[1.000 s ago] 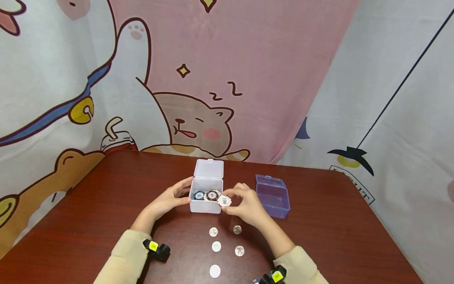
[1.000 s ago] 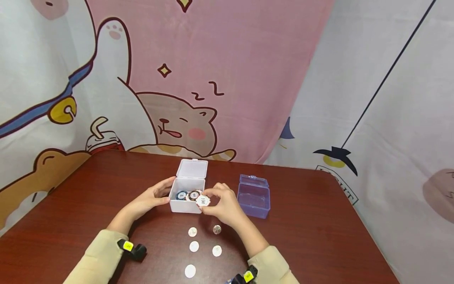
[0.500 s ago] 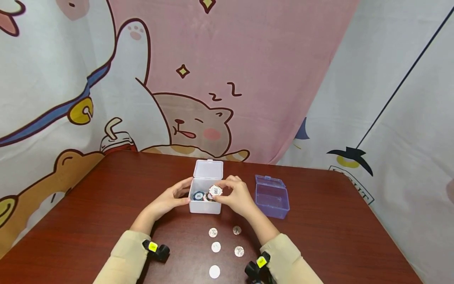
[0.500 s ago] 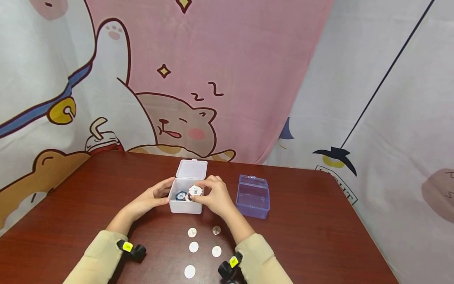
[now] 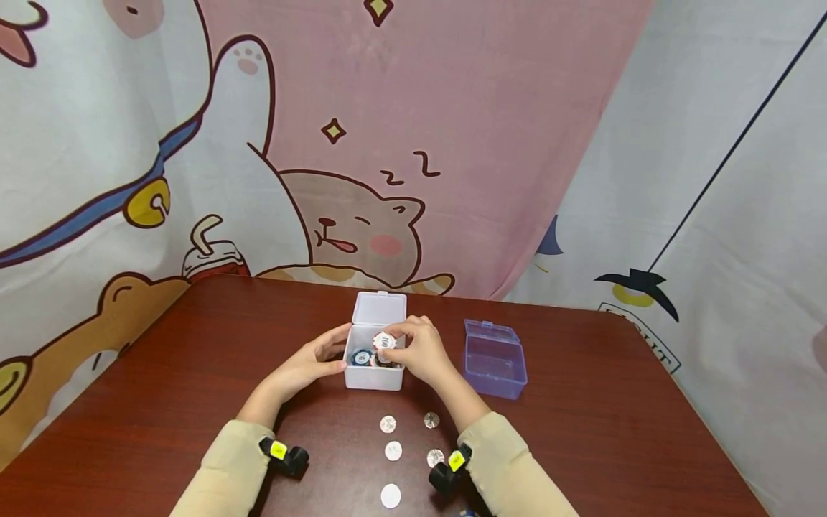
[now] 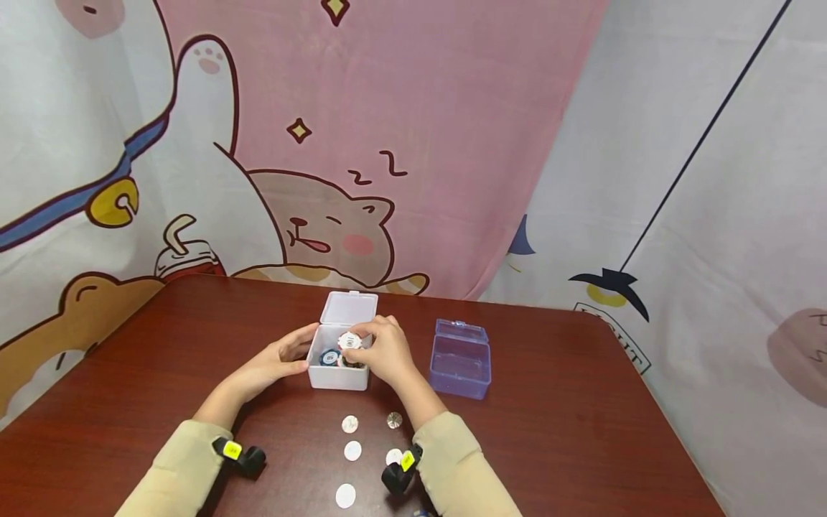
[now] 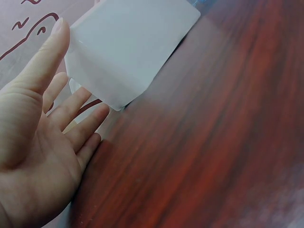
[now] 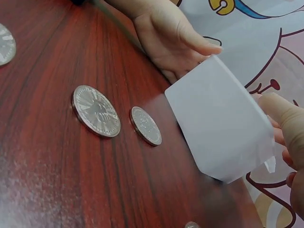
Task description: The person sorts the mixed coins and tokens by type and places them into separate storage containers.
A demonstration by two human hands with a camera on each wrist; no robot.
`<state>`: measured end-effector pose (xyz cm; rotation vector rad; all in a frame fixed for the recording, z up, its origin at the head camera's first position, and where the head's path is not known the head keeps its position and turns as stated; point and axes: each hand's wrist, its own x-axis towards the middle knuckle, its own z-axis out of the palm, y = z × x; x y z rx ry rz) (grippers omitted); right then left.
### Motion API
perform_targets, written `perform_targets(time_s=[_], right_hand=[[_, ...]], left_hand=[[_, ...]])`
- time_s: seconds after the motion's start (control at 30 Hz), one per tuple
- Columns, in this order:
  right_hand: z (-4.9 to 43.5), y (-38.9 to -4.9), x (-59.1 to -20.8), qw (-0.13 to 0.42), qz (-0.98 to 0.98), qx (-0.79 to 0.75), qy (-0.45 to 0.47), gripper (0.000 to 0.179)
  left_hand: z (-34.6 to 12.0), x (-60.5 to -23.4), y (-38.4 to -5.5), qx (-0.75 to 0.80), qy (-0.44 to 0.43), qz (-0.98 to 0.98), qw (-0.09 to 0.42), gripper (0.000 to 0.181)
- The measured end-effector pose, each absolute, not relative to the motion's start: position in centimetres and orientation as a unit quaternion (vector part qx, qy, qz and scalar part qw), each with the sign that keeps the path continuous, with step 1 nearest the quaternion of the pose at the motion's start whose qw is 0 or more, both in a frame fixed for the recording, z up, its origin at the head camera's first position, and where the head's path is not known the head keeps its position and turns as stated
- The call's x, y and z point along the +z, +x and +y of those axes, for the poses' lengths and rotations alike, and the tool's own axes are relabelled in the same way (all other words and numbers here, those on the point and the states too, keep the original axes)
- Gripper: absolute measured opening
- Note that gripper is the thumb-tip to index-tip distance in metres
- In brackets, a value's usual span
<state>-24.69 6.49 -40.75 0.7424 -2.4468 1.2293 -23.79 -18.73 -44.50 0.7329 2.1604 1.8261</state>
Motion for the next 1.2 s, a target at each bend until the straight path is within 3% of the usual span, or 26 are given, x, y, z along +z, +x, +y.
perform_targets(time_s=[0.7, 1.2], right_hand=[[6.3, -24.7, -41.1, 0.109, -0.882, 0.39, 0.239, 0.038], [8.7, -22.6, -39.6, 0.125, -0.851, 0.448, 0.246, 0.035]], left_hand=[[-18.8, -44.8, -23.6, 0.621, 0.247, 0.736, 0.113, 0.068], [-18.7, -44.4, -23.5, 0.624, 0.251, 0.732, 0.11, 0.068]])
